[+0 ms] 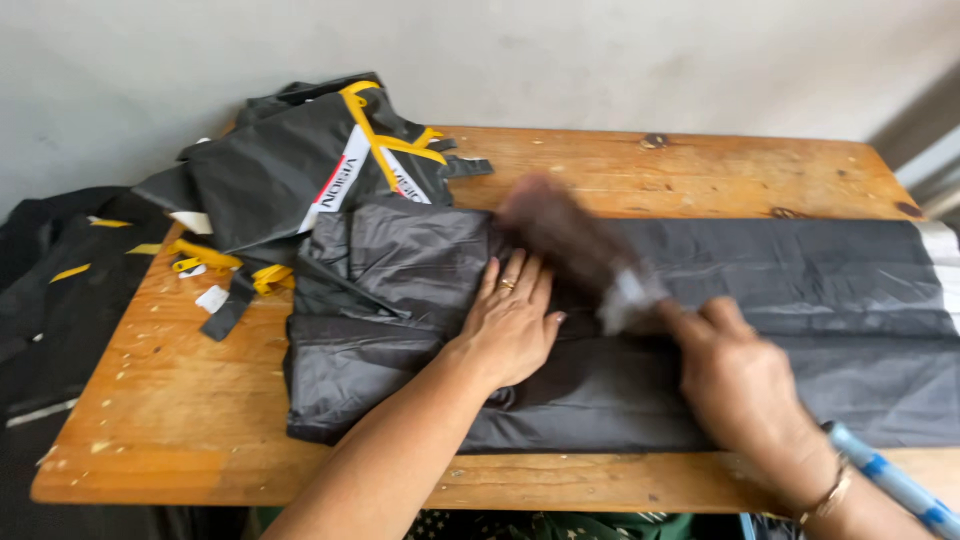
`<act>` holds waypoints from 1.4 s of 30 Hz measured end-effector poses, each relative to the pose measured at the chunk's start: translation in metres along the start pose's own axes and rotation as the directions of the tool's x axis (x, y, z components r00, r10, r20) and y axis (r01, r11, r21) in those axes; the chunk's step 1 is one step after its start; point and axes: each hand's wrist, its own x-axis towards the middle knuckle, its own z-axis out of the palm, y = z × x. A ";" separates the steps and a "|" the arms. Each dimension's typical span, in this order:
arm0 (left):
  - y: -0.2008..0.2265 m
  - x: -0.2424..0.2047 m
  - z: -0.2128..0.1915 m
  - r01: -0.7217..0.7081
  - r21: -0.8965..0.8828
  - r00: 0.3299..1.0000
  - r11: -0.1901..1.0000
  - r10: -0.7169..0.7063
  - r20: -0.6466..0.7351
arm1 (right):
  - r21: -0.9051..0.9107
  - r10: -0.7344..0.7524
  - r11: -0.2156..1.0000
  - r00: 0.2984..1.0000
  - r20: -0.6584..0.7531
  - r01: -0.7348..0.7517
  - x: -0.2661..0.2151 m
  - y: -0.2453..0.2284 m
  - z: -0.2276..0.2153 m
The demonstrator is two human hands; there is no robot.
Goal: The person folds a black bag with yellow zippers, smooths it, and places it into a blue crate. Then the person unfolds a long black bag, uses a feather duster to wipe its surface, and folds it again on the table.
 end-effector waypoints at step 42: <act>-0.033 0.071 -0.072 0.414 0.092 0.876 0.905 -0.424 0.228 | -0.082 0.218 0.975 0.957 0.194 -0.206 -0.038 0.016 0.008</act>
